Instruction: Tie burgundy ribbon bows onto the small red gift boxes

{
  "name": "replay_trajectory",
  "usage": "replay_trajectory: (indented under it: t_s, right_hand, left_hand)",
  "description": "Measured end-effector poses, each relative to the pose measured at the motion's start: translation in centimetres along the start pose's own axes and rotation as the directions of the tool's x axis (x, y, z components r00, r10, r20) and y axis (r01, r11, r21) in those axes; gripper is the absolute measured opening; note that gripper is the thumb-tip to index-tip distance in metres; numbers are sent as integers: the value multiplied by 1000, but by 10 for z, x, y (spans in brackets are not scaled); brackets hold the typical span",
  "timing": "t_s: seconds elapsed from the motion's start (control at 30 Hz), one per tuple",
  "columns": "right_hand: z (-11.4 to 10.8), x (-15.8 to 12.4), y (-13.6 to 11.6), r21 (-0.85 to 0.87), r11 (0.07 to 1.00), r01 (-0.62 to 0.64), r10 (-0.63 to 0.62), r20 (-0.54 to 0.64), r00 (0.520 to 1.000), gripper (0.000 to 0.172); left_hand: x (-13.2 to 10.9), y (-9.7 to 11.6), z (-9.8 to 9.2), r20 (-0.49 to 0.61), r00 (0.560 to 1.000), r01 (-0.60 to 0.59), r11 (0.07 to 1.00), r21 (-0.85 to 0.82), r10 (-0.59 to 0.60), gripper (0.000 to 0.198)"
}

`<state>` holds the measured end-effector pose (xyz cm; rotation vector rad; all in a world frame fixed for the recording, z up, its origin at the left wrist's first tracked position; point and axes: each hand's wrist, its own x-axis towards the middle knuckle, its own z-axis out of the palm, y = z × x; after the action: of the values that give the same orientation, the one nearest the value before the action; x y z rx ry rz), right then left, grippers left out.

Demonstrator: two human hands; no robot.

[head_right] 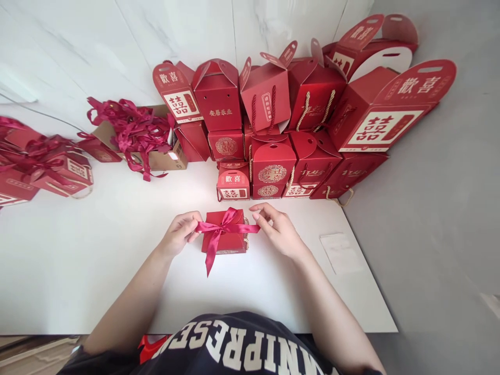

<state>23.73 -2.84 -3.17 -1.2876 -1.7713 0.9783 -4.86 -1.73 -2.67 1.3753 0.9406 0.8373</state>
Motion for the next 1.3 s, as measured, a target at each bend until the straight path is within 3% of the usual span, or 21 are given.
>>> replay_trajectory:
  t_s: [0.07, 0.1, 0.2, 0.3, 0.43, 0.7, 0.83, 0.9, 1.0, 1.1, 1.3]
  right_hand:
    - [5, -3, -3, -134, 978, 161, -184, -184, 965, 19]
    - [8, -5, -6, -199, 945, 261, -300, -200, 933, 15]
    - [22, -14, -18, -289, 798, 530, -553, 1, 833, 23]
    - [40, -21, -33, -346, 695, 631, -610, 181, 771, 33]
    - [52, -24, -43, -345, 650, 678, -656, 196, 729, 20]
    - [35, -24, -42, -9, 779, 626, -611, 208, 764, 12]
    - [34, -28, -48, 128, 791, 598, -609, 259, 750, 6]
    - [33, -27, -48, 176, 800, 573, -600, 223, 768, 6]
    - [31, -23, -40, -21, 879, 476, -475, 13, 880, 13]
    - [33, -16, -28, -266, 906, 330, -370, -117, 922, 21]
    - [35, -12, -19, -383, 859, 339, -344, 59, 937, 40]
  left_hand:
    - [0, 1, 1, 11, 1000, 9, 1000, -4, -9, 40]
    - [0, 1, 1, 14, 1000, 16, 1000, -6, -16, 39]
    - [1, 0, 2, 6, 999, 32, 999, -10, -32, 39]
    - [2, -1, 3, -10, 999, 37, 999, -15, -38, 40]
    - [2, 0, 4, -42, 998, 36, 999, -17, -37, 40]
    - [4, 3, 8, -155, 988, 28, 1000, 2, -27, 40]
    - [2, 12, 18, -239, 971, 46, 977, 210, 5, 43]
    - [0, 17, 25, -292, 956, 74, 942, 327, 27, 48]
    - [-3, 22, 32, -317, 948, 117, 909, 399, 17, 52]
    - [-4, 24, 34, -287, 958, 133, 895, 425, -6, 51]
    - [-5, 24, 29, -239, 969, 159, 883, 442, -55, 47]
